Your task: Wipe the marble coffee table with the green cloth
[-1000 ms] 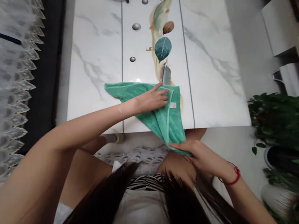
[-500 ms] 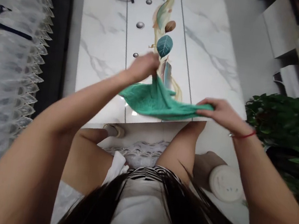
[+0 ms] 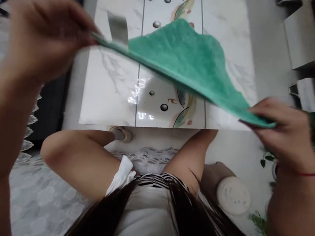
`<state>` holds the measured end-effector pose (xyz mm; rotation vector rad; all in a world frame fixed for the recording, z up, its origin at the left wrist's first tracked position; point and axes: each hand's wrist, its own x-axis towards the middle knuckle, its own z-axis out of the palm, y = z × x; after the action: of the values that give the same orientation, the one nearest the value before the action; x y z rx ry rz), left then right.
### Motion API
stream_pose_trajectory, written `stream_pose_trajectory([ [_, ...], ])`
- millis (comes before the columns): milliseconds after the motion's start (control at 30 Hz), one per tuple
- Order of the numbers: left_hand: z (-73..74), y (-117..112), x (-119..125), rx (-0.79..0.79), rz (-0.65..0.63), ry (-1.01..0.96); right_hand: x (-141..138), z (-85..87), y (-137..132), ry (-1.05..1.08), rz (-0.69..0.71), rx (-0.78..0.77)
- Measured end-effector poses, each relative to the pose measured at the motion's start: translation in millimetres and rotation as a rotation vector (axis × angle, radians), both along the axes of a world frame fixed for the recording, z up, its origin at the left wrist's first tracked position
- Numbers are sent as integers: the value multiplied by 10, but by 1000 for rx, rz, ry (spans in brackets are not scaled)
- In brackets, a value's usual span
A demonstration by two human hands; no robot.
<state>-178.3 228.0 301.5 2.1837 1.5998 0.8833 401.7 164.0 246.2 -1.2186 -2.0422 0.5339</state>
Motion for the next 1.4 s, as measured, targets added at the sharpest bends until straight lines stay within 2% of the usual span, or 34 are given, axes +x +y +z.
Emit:
stream_pose_trajectory([
  [67,-221,-524,115,-177,-54,53,-31,-316,-292,-37,134,-162],
  [133,-494,-889,162,-450,-153,78,-33,-610,-510,-60,199,-388],
  [200,-769,-1074,149,-626,-234,81,-3,-832,-606,-57,253,-579],
  [267,-988,-1079,128,-705,-268,82,48,-959,-549,-45,262,-705],
  [367,-1160,-773,184,-677,-242,84,122,-1026,-188,-34,141,-731],
  [467,-1204,-207,377,-603,-143,142,120,-1097,353,-72,-87,-652],
  [567,-1255,327,610,-538,-19,213,6,-1262,813,-149,-311,-578],
  [633,-1346,510,723,-501,71,304,-114,-1395,974,-200,-395,-542],
  [700,-1481,497,794,-459,124,395,-239,-1502,1011,-280,-444,-533],
  [800,-1685,146,901,-339,94,395,-378,-1552,936,-399,-508,-610],
  [900,-1795,-410,1120,-258,-32,363,-455,-1437,875,-508,-495,-737],
  [967,-1826,-771,1316,-253,-231,365,-532,-1272,884,-541,-441,-808],
  [1033,-1864,-1070,1500,-248,-513,390,-706,-1062,924,-444,-375,-899],
  [1133,-1974,-1385,1689,-243,-856,470,-1228,-783,1003,-121,-180,-1012],
  [1200,-2071,-1526,1759,-259,-977,531,-1683,-720,1045,81,-6,-998],
  [1300,-2189,-1686,1822,-307,-1069,604,-2241,-886,1061,174,219,-827],
  [1400,-2234,-1825,1867,-334,-1113,611,-2431,-1276,994,-74,343,-498],
])
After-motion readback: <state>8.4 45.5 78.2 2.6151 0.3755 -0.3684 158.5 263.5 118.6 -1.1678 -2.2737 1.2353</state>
